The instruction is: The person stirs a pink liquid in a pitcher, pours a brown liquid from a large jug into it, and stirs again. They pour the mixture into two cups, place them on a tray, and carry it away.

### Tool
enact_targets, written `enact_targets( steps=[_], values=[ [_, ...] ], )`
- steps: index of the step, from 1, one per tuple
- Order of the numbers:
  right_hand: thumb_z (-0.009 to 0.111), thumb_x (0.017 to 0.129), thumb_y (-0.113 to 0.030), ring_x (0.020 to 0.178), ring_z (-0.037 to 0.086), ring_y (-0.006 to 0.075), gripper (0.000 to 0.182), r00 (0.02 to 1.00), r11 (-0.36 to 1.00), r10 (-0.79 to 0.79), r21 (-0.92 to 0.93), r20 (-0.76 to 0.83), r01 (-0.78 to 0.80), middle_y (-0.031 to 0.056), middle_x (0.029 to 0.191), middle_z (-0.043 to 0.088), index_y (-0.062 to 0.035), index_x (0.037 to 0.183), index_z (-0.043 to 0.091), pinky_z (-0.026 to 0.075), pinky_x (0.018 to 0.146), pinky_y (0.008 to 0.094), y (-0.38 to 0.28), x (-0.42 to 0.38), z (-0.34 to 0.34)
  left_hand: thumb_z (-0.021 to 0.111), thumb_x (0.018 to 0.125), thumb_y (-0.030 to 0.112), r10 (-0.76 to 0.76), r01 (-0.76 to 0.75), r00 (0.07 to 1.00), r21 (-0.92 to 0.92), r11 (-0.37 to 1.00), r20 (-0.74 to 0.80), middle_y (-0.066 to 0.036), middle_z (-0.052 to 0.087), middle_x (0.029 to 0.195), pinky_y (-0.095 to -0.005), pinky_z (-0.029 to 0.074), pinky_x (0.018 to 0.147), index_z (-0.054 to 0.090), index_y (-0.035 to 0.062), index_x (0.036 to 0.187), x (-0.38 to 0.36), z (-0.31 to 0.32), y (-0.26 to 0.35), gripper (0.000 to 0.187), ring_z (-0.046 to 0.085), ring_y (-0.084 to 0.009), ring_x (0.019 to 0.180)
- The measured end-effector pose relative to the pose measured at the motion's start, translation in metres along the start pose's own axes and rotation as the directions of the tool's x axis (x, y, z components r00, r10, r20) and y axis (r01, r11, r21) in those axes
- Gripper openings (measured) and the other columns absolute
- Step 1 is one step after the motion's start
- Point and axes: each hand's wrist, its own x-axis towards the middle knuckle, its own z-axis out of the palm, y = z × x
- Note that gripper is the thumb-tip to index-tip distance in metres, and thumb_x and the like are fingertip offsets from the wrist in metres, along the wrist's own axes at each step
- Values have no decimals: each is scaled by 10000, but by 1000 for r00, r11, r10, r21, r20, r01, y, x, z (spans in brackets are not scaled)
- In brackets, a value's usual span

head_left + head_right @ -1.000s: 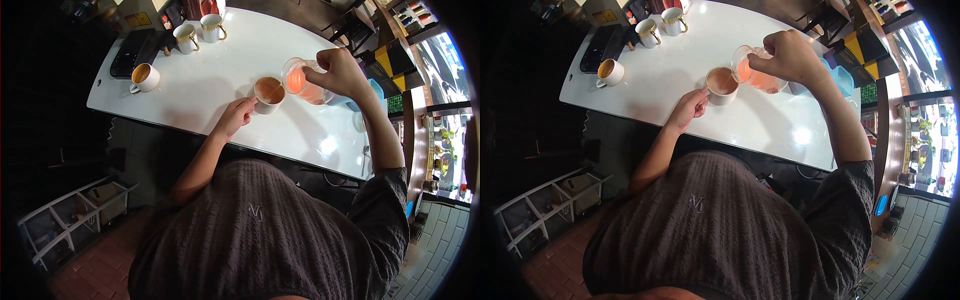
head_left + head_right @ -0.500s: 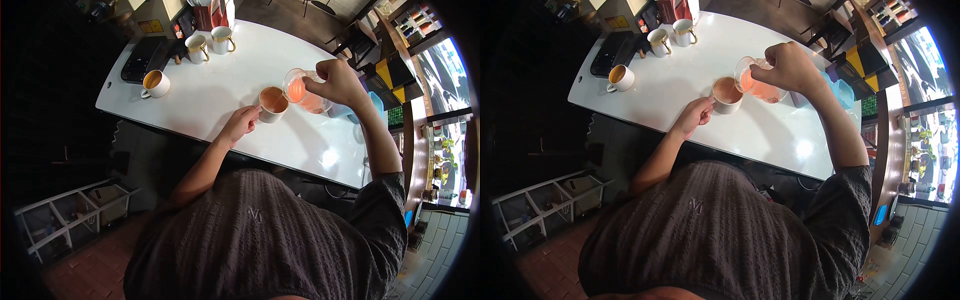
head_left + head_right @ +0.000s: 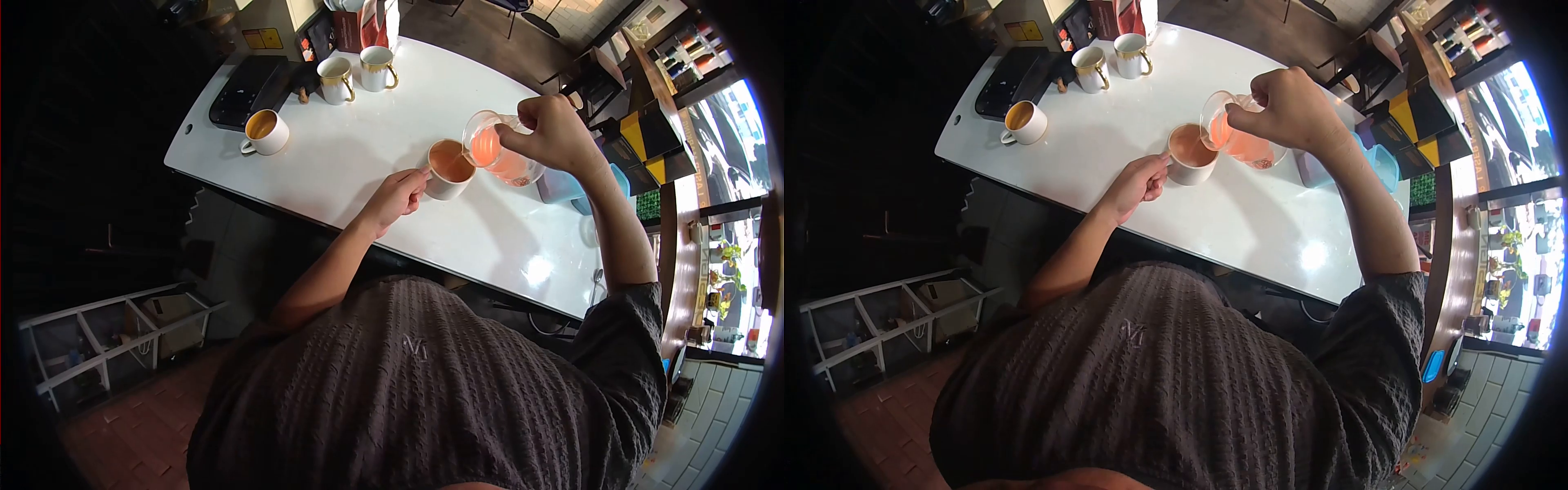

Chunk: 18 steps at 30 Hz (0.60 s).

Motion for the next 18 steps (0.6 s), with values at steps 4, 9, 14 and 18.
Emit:
enact_targets(
  steps=[4, 9, 14, 18],
  values=[
    [670, 669, -297, 443, 237, 140, 487, 1000, 1000, -26, -9, -3, 26, 79, 447, 259, 32, 487, 361, 258, 414, 327, 0, 4, -1, 439, 950, 335, 10, -10, 1000, 13, 1000, -11, 67, 324, 620, -197, 219, 462, 391, 135, 674, -2, 1, 4, 345, 253, -39, 502],
    [641, 638, -355, 394, 432, 236, 443, 999, 997, 12, -73, 49, -8, 159, 445, 437, 59, 528, 526, 414, 472, 347, -3, 10, -7, 438, 952, 350, 6, -5, 1000, 37, 999, -16, 67, 334, 623, -199, 227, 468, 407, 136, 686, -3, -1, 6, 343, 256, -41, 503],
    [641, 637, -359, 398, 452, 243, 444, 998, 996, 13, -87, 60, -7, 162, 449, 447, 60, 534, 537, 420, 476, 345, -3, 14, -8, 435, 952, 358, 13, -12, 1000, 25, 1000, -28, 67, 336, 626, -199, 228, 471, 413, 135, 695, -1, -3, 4, 341, 259, -42, 502],
    [640, 638, -364, 408, 474, 247, 442, 996, 997, 23, -80, 81, -17, 164, 463, 472, 63, 555, 558, 434, 488, 343, -6, 17, -7, 435, 952, 356, 21, -21, 999, 14, 1000, -32, 66, 337, 626, -199, 229, 473, 422, 132, 703, 0, -5, 4, 335, 262, -42, 503]
  ],
)
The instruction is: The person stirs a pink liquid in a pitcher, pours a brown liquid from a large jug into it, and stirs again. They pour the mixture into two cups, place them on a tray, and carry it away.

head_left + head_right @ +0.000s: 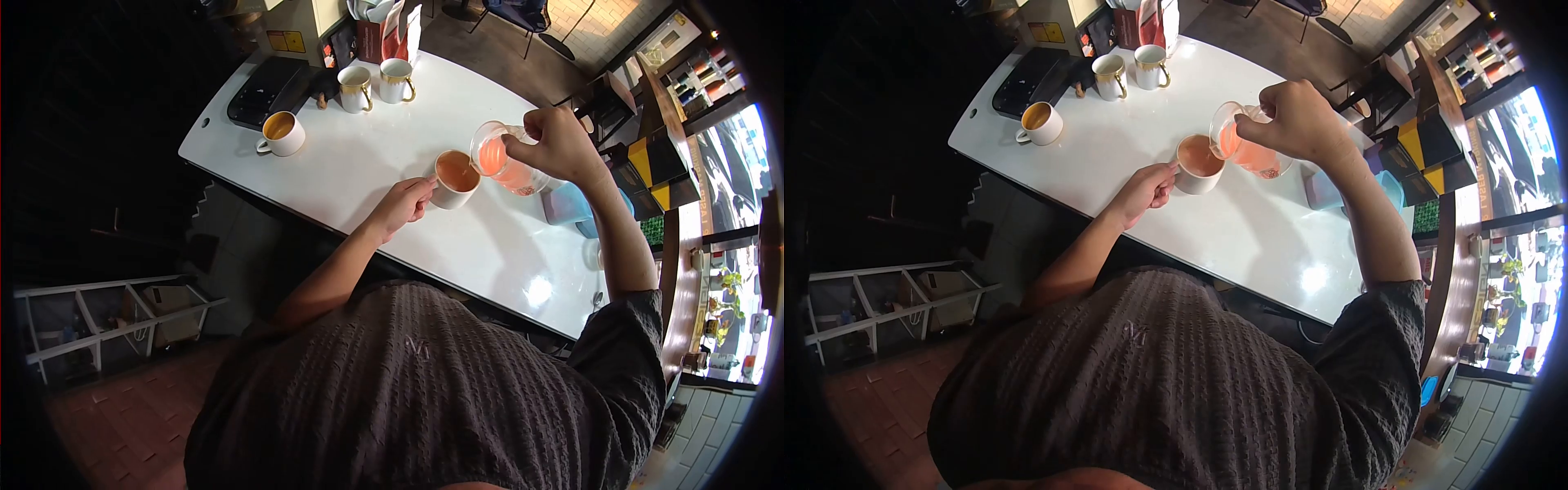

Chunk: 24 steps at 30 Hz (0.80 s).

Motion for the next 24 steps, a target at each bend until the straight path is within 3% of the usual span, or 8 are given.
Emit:
enact_targets(
  steps=[24],
  values=[
    [637, 621, -375, 436, 534, 285, 439, 980, 979, -198, 52, -15, 199, 183, 489, 521, 58, 566, 588, 466, 505, 335, -26, 31, 14, 432, 959, 327, 76, -83, 984, -42, 996, -162, 67, 344, 635, -189, 226, 472, 436, 128, 714, -25, -19, -6, 315, 265, -37, 513]
  ],
)
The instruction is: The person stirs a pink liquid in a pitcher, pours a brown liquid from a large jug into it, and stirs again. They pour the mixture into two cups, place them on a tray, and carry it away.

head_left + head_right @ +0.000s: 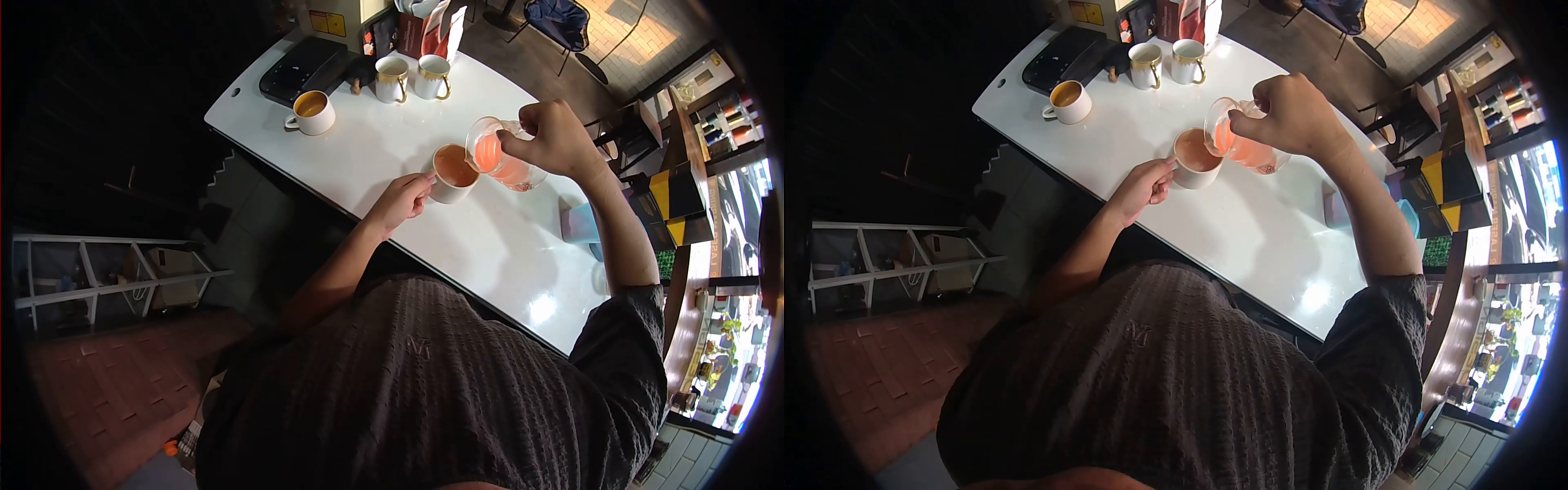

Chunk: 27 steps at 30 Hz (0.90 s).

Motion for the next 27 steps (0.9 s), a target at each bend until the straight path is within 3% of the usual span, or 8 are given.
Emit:
enact_targets(
  steps=[6, 8, 27],
  values=[
    [641, 616, -379, 426, 526, 283, 439, 999, 1000, -26, -11, 26, 26, 173, 474, 511, 45, 533, 564, 462, 497, 334, -8, 10, 5, 438, 955, 337, 15, -16, 999, -13, 1000, -42, 67, 346, 635, -191, 230, 475, 437, 124, 715, -10, -6, 5, 321, 267, -37, 513],
    [668, 649, -325, 410, 274, 187, 469, 992, 990, -116, 79, -54, 120, 147, 431, 326, 66, 504, 454, 305, 412, 342, -7, 12, 12, 440, 954, 337, 17, -18, 998, -8, 1000, -59, 66, 346, 634, -192, 230, 475, 438, 122, 716, -12, -8, 5, 321, 268, -38, 513],
    [671, 649, -336, 406, 271, 194, 477, 981, 977, -192, 88, -40, 195, 141, 424, 332, 59, 498, 451, 306, 411, 344, -30, 28, 25, 453, 949, 311, 38, -43, 994, -45, 998, -106, 43, 366, 651, -201, 247, 467, 440, 113, 724, -28, -31, -1, 301, 309, -48, 519]
  ],
)
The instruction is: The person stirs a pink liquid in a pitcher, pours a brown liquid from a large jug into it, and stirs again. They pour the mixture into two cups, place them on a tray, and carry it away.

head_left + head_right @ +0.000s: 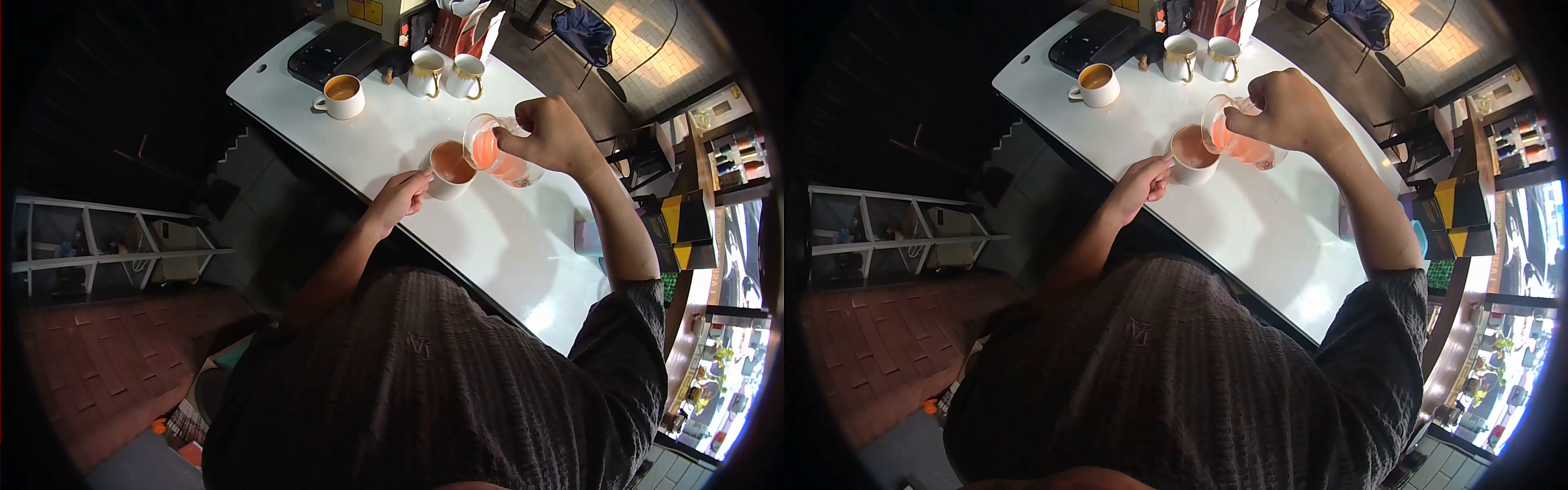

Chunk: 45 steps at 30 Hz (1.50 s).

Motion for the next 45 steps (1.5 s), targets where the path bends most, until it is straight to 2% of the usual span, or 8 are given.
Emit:
enact_targets(
  steps=[6, 8, 12, 14, 24, 26, 35, 45],
  values=[
    [672, 647, -331, 403, 270, 192, 473, 1000, 1000, 11, 2, 5, -11, 141, 422, 330, 58, 496, 451, 305, 411, 343, -8, 4, 0, 456, 948, 332, 8, -8, 1000, -16, 1000, 0, 63, 344, 627, -194, 223, 464, 454, 108, 729, -1, -6, -3, 314, 269, -39, 501],
    [633, 612, -389, 454, 506, 274, 436, 984, 989, 134, -82, 115, -125, 177, 504, 520, 36, 547, 562, 444, 516, 348, -14, 7, -4, 456, 948, 330, 7, -7, 1000, -16, 1000, -3, 64, 343, 627, -194, 223, 465, 454, 108, 727, -2, -8, -1, 314, 269, -40, 504],
    [633, 612, -388, 451, 503, 269, 433, 984, 989, 136, -70, 113, -128, 173, 502, 521, 35, 548, 564, 442, 512, 344, -15, 8, 0, 455, 949, 324, 3, -2, 1000, -17, 1000, 9, 64, 342, 627, -194, 227, 467, 453, 109, 722, -4, -13, 1, 313, 269, -40, 509],
    [676, 645, -332, 401, 273, 190, 465, 1000, 1000, 19, 6, -3, -19, 137, 416, 346, 49, 492, 456, 300, 405, 333, -12, 8, 7, 455, 950, 322, 3, -3, 1000, -26, 1000, 9, 64, 342, 627, -193, 227, 467, 453, 110, 721, -5, -15, 1, 312, 269, -40, 510],
    [681, 643, -317, 400, 272, 191, 464, 999, 999, 33, 2, -9, -33, 136, 419, 341, 52, 490, 445, 305, 407, 334, -24, 14, 11, 467, 948, 321, 0, 1, 1000, -32, 1000, 19, 67, 342, 629, -188, 226, 466, 467, 113, 727, -6, -30, 4, 304, 265, -35, 516],
    [627, 628, -394, 433, 493, 272, 443, 989, 989, 132, -78, 66, -126, 171, 479, 503, 24, 510, 541, 432, 499, 346, -29, 16, 9, 467, 948, 322, 1, 0, 1000, -26, 1000, 26, 67, 343, 630, -188, 226, 465, 471, 113, 729, -6, -33, 5, 303, 264, -35, 516],
    [671, 640, -313, 397, 276, 185, 457, 995, 995, 95, -10, -37, -95, 121, 418, 337, 39, 481, 426, 305, 409, 332, -31, 17, 18, 469, 949, 314, -10, 10, 996, -3, 1000, 84, 69, 346, 628, -184, 221, 455, 470, 111, 724, -1, -48, 12, 302, 260, -30, 516],
    [668, 642, -323, 387, 307, 185, 458, 969, 968, 240, -59, -60, -244, 111, 421, 348, 33, 484, 428, 312, 413, 327, -45, 11, 24, 478, 945, 314, -66, 62, 982, 25, 998, 176, 63, 344, 619, -182, 232, 453, 419, 120, 669, 9, -64, 19, 343, 266, -33, 512]
  ],
)
